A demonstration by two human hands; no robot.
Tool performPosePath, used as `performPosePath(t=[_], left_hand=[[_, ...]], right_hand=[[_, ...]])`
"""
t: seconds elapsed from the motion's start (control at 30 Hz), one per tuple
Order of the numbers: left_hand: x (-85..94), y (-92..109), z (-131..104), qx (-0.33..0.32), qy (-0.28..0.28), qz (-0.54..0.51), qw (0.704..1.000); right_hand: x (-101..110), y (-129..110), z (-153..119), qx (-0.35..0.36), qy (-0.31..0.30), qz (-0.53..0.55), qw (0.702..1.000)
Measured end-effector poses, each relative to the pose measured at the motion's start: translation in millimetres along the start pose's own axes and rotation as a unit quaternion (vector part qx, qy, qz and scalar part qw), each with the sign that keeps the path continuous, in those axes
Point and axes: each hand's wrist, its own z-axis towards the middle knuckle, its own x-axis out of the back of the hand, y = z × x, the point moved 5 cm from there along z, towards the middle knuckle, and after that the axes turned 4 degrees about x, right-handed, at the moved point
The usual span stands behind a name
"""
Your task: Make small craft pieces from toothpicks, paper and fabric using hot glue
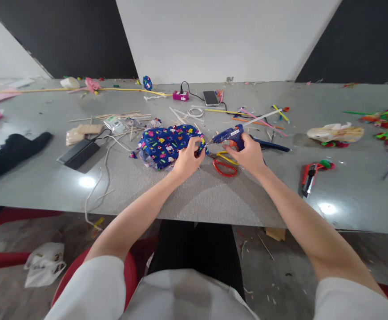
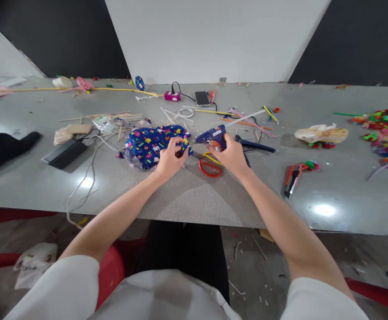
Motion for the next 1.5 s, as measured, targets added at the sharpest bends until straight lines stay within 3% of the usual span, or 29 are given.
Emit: performPosePath(t=[1.5], left_hand=[[2.1, 1.6, 1.2, 0.017, 0.002, -0.022, 1.000]], right_hand=[[-0.6, 0.1, -0.1, -0.011, -0.010, -0.012, 1.000]])
